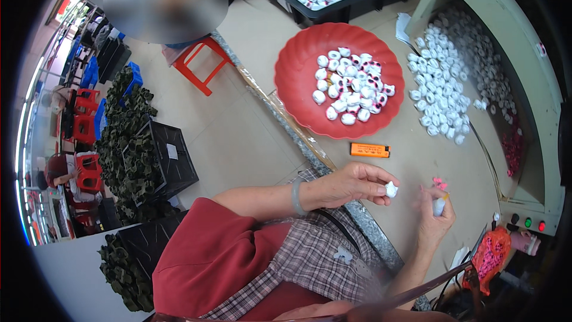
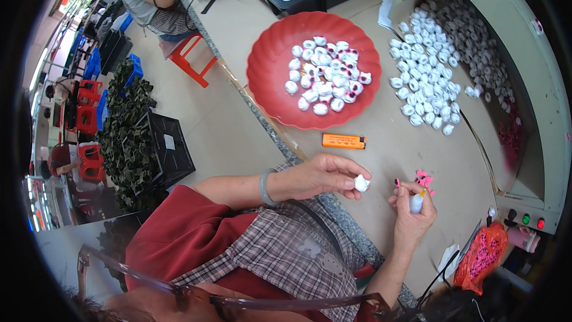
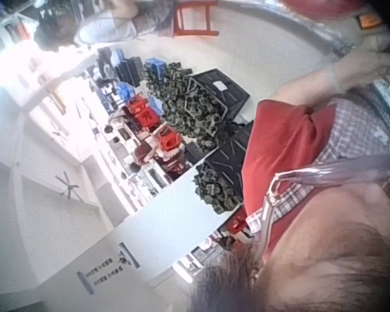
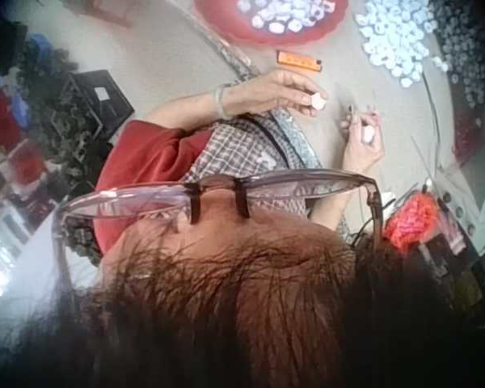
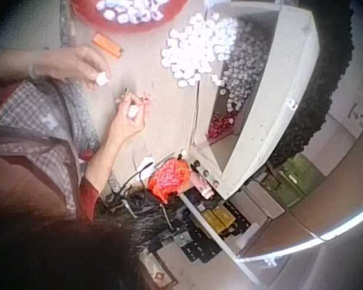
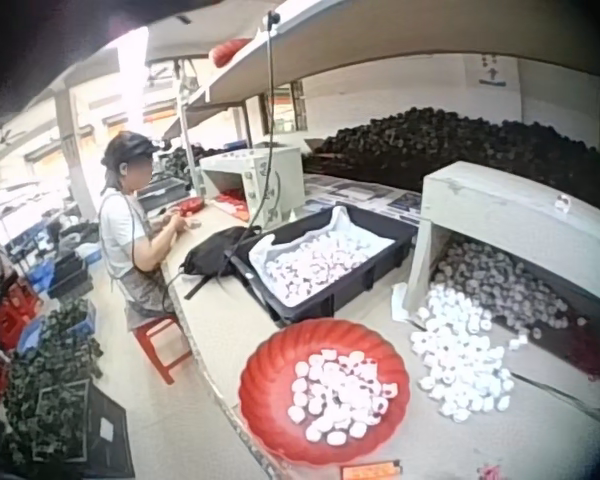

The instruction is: The person assembles figurine heads by picking up white pieces and pink accessories, applying glue with a squeeze bottle, attaching the accessories to each head by hand, and placing the completed heads into a tray.

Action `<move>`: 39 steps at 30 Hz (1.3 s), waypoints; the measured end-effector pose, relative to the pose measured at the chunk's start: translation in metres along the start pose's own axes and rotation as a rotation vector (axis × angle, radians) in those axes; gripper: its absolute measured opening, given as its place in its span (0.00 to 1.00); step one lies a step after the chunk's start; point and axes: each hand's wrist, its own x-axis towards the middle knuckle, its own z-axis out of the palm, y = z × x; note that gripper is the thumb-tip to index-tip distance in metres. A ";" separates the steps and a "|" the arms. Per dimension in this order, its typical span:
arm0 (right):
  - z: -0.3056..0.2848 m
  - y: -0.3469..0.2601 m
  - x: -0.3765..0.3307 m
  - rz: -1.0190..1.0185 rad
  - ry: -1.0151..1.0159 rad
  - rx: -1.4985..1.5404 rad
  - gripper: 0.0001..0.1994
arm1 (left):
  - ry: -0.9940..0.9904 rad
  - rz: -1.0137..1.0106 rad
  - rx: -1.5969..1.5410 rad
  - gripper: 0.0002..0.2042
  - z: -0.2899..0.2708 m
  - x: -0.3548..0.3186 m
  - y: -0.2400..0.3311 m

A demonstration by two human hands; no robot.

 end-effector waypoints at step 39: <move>0.011 0.009 -0.019 0.165 -0.354 0.449 0.02 | 0.110 0.146 0.559 0.13 0.018 0.007 -0.004</move>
